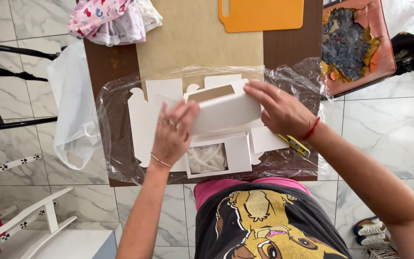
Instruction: The person marks a rectangular area on a flat white cardboard box template with a pencil, then uses a utility knife to cut out the marked section. They fold the template along its creases to form a box with a window and place a folded piece of patterned fabric inside.
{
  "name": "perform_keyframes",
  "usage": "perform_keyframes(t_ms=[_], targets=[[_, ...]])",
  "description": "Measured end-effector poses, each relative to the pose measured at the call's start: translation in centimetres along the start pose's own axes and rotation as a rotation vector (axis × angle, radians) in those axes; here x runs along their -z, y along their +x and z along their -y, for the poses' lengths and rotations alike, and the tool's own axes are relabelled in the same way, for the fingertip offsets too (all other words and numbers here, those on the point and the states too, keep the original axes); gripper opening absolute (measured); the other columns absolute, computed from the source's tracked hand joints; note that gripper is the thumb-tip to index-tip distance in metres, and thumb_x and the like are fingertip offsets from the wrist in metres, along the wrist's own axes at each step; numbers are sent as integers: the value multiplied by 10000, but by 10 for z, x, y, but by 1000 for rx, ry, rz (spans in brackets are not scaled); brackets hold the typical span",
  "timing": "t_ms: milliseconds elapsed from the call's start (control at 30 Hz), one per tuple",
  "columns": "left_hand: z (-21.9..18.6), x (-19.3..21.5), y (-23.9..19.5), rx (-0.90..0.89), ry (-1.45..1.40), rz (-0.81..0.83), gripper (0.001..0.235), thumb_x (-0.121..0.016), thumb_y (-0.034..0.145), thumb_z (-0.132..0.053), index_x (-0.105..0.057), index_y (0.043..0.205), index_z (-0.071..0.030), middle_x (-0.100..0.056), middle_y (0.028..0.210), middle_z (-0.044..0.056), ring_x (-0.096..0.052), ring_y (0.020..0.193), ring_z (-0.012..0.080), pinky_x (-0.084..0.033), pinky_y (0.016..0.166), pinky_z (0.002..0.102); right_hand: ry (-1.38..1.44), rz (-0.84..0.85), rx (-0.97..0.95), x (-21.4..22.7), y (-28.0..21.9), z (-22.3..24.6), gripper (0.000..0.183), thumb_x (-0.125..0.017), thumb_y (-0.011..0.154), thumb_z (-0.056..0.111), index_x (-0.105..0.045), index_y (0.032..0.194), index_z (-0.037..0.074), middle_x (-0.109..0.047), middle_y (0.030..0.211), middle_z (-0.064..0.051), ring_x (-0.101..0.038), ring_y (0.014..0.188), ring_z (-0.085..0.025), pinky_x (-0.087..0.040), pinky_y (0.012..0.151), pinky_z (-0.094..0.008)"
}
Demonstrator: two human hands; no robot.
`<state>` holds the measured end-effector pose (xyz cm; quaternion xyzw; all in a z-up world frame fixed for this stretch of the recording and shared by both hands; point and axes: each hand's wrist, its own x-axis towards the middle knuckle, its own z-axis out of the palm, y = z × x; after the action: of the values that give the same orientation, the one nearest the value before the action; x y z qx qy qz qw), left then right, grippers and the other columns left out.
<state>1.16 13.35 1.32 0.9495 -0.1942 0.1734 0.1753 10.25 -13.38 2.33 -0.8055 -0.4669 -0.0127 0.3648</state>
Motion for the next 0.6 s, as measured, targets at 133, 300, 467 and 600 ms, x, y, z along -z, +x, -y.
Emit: perform_keyframes(t_ms=[133,300,467,600], targets=[[-10,-26,-32,-76,20,-60,526,-529,703,27,-493,1197,-151,-463,1219,44,-495,1082,219,-358,973,396,-161,-84,85,-21,-23,-1,607,-515,653,-102,-442,1238,42,-465,1192,-182,-496,1087,-338,-431,842,-371],[-10,-33,-45,-92,-7,-36,477,-544,760,-48,-487,1197,-231,-439,1242,34,-463,1113,213,-405,930,368,-310,-178,186,-48,-44,-14,425,-537,746,-10,-492,1157,85,-467,1220,-198,-509,1071,-334,-462,824,-384],[-7,-18,-34,-62,-181,98,555,-583,690,-218,-465,1232,-233,-371,1311,112,-419,1168,300,-389,936,397,-350,-139,178,-55,-48,-19,441,-527,762,18,-477,1191,105,-438,1258,-185,-482,1110,-312,-444,851,-374],[-3,-33,-48,41,-153,139,374,-455,856,-207,-475,1228,-240,-329,1345,174,-398,1186,324,-403,894,368,-363,-84,133,-53,-45,-14,514,-582,734,99,-451,1231,115,-411,1297,-175,-464,1136,-293,-422,879,-351]])
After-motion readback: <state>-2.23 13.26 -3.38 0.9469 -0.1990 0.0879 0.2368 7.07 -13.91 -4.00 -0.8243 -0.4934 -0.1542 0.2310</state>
